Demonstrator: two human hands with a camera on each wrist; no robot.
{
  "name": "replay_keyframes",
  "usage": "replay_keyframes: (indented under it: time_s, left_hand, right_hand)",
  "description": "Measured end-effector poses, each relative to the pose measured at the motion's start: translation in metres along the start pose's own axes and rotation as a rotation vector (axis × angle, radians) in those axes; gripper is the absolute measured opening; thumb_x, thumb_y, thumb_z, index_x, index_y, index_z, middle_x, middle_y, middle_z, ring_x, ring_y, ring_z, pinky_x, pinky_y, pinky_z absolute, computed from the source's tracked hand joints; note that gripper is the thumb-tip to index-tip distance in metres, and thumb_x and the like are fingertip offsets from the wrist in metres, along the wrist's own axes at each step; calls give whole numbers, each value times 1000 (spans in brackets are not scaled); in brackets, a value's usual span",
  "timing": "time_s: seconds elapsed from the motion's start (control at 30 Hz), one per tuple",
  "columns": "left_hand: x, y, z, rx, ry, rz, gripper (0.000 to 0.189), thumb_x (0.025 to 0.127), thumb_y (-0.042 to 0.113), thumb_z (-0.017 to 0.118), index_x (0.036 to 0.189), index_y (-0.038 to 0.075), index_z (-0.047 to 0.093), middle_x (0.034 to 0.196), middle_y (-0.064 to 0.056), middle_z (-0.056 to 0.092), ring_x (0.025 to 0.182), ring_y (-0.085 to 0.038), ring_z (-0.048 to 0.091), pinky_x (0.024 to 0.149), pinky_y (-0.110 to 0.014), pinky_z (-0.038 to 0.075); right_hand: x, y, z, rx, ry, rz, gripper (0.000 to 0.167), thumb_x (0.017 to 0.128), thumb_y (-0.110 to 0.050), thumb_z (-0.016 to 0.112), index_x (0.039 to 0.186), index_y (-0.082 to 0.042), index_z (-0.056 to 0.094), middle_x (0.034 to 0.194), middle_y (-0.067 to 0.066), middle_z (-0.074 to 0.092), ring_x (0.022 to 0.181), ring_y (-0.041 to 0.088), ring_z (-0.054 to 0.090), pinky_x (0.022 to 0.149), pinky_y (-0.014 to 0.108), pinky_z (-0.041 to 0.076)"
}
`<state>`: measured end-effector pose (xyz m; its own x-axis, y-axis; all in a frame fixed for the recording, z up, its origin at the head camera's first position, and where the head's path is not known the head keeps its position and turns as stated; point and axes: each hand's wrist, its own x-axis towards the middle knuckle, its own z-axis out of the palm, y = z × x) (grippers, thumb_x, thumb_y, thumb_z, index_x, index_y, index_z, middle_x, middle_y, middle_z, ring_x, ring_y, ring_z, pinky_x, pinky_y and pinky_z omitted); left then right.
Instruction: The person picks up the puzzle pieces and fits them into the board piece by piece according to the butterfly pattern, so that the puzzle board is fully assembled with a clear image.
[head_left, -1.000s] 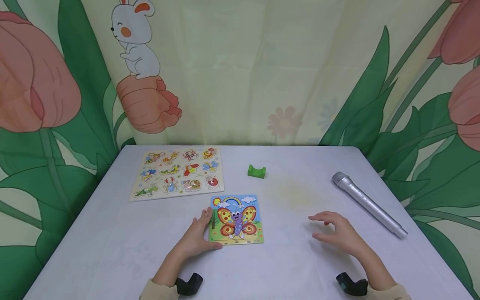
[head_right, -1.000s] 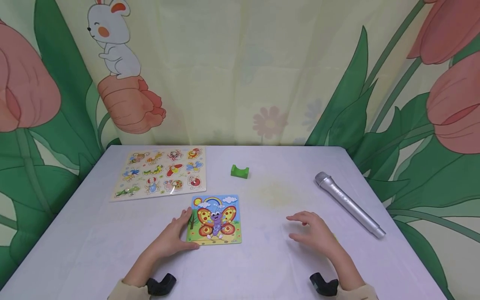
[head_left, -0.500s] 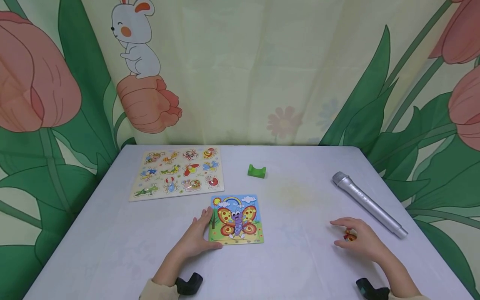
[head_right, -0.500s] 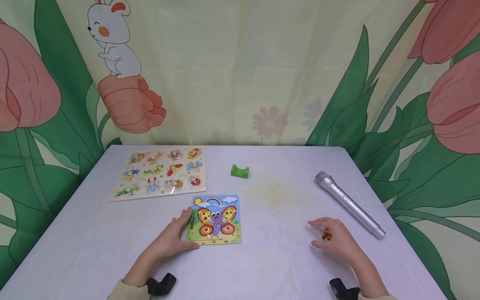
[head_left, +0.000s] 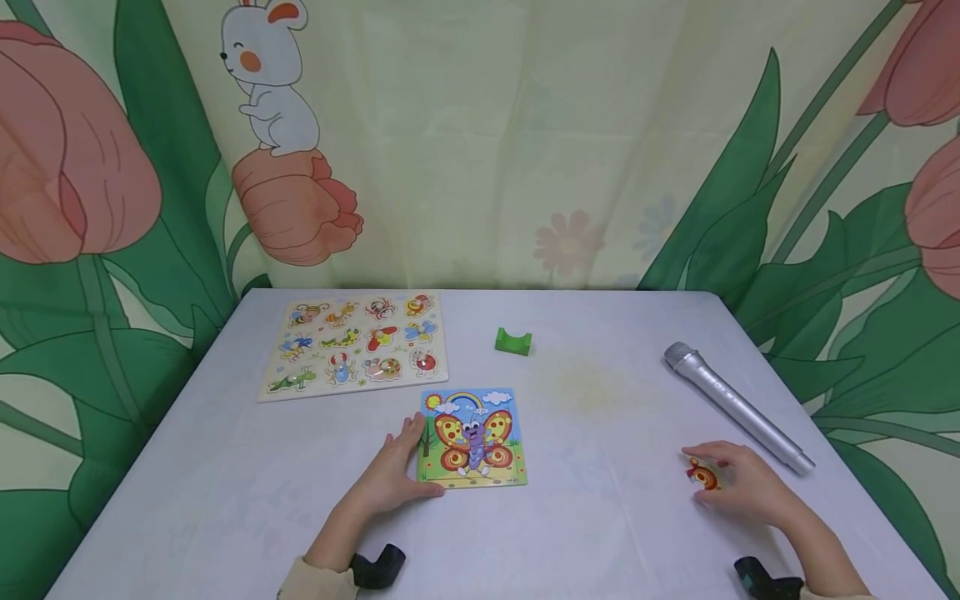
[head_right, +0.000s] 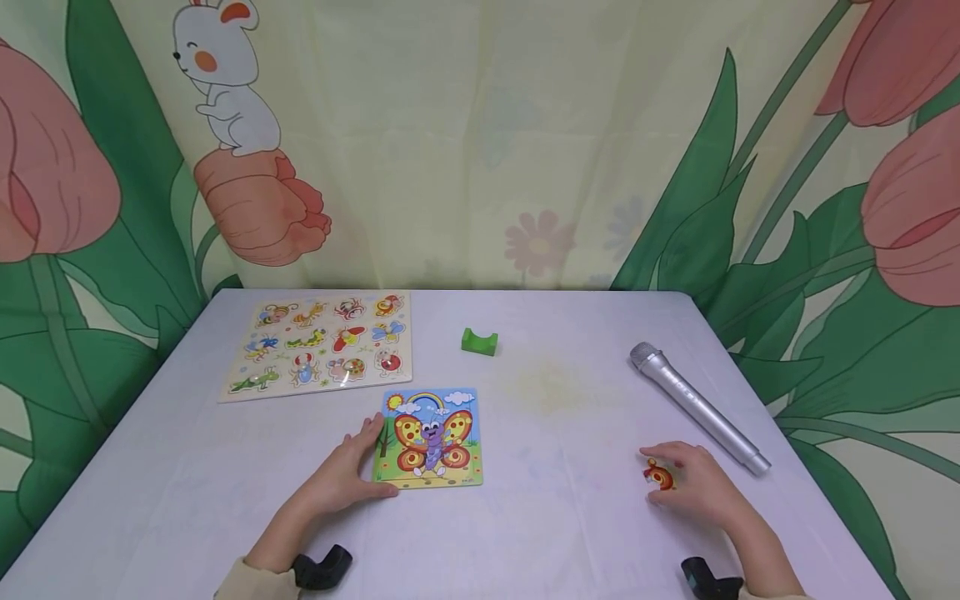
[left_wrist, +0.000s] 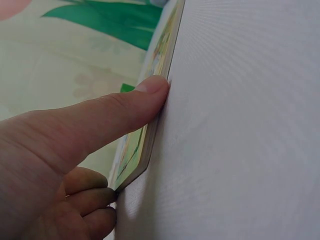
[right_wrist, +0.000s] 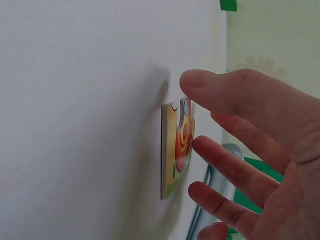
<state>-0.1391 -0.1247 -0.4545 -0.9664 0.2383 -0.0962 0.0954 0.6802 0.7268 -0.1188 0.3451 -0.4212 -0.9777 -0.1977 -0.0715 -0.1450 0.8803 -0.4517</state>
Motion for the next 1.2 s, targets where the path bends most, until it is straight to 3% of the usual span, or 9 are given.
replay_keyframes:
  time_s: [0.23,0.47,0.7,1.2]
  left_hand:
    - [0,0,0,-4,-2,-9,104,63,30,83,143,0,23,149,-17,21,137,-31,13,111,-48,8]
    - [0,0,0,1,-3,-8,104,63,30,83,143,-1,24,148,-17,21,137,-31,13,111,-48,8]
    - [0,-1,0,-3,0,-5,105,63,31,83,143,-1,23,148,-17,21,137,-31,13,111,-48,8]
    - [0,-1,1,-3,3,3,104,63,30,83,142,-2,24,148,-18,22,137,-31,13,111,-48,8]
  right_hand:
    - [-4,12,-5,-3,-40,19,57,61,-17,83,113,-4,63,112,18,59,94,30,53,77,46,49]
    - [-9,15,-9,-14,-71,66,56,61,-4,80,114,-4,62,113,21,57,92,31,53,72,42,49]
    - [-9,14,-9,-33,-59,66,54,61,1,77,113,-4,63,109,18,59,89,28,52,68,38,49]
    - [-5,13,0,-95,20,36,55,55,-9,80,109,-5,66,96,5,61,82,20,50,63,33,45]
